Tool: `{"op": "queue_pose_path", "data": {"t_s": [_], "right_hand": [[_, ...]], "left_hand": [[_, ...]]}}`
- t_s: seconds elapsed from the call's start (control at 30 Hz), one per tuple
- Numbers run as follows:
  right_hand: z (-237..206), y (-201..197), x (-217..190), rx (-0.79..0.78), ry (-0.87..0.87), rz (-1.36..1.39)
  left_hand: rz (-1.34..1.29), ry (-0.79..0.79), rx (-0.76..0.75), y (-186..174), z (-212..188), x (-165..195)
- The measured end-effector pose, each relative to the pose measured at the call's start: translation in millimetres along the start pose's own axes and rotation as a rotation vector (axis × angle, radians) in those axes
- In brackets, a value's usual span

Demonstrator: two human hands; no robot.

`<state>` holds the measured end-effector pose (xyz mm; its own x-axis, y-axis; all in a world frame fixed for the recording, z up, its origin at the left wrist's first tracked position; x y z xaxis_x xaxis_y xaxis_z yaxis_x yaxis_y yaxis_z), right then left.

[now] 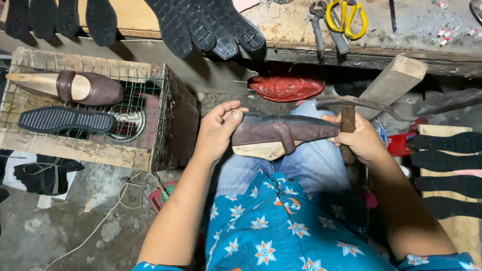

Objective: The person uses a hammer to tap the heel area of a brown shoe held on a wooden last. Then the person removes the last, picks up a black rubber sole, and fits it onto the shoe.

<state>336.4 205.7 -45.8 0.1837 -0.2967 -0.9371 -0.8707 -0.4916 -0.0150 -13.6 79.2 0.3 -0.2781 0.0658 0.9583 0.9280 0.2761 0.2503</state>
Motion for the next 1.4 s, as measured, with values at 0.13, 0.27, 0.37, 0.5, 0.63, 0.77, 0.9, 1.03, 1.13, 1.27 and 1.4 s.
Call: {"op": "queue_pose_path", "data": {"t_s": [0.13,0.27,0.37,0.5,0.63,0.77,0.9,1.03,1.13,1.27,1.4], "right_hand": [[3.3,-3.6,5.5,0.004,-0.008,0.008],[4.7,-3.8,5.3,-0.008,-0.021,-0.019],[1.4,-0.1,-1.1,0.016,-0.016,-0.027],[-8.8,14.1,-22.7,-0.016,-0.030,-0.132],[-35.6,18.9,-58.7,-0.091,-0.092,-0.429],[-72.9,23.0,-97.5,0.011,-0.342,-0.304],[-70.3,62.6,-124.1,-0.117,-0.532,-0.304],[-44.4,117.9,-153.3,-0.328,-0.939,-0.667],[-30.8,146.9,-158.5,-0.433,-0.831,-0.665],[-15.0,168.0,-159.9,-0.487,-0.797,-0.756],[-3.4,172.9,-158.8,-0.499,-0.935,-0.835]], "left_hand": [[-0.384,-0.057,0.016,-0.1,-6.0,-11.5],[-0.406,-0.063,0.031,2.3,-10.2,-15.5],[-0.416,-0.061,0.033,8.0,-12.1,-20.3],[-0.096,0.020,0.149,8.6,-11.3,-21.6],[-0.047,-0.027,0.145,-5.2,6.5,-3.5],[0.149,-0.075,-0.134,-29.6,23.7,31.5],[0.358,-0.126,-0.360,-12.5,24.7,24.4],[0.445,-0.220,-0.279,-3.4,25.2,4.3],[0.445,-0.244,-0.219,-6.8,25.8,1.2],[0.519,-0.182,-0.191,-10.3,24.7,7.6],[0.487,-0.203,-0.169,-10.4,22.3,7.1]]}}
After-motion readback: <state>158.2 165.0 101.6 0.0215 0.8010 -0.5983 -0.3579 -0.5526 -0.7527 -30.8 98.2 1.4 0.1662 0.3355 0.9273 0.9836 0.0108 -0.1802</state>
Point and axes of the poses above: each hand's wrist, its own z-axis towards the middle knuckle, its own y-axis out of the palm, x = y × z, the point moved 4 cm from there along z, towards the middle knuckle, and after that the axes turned 2 degrees about -z, right-handed, at the moved point
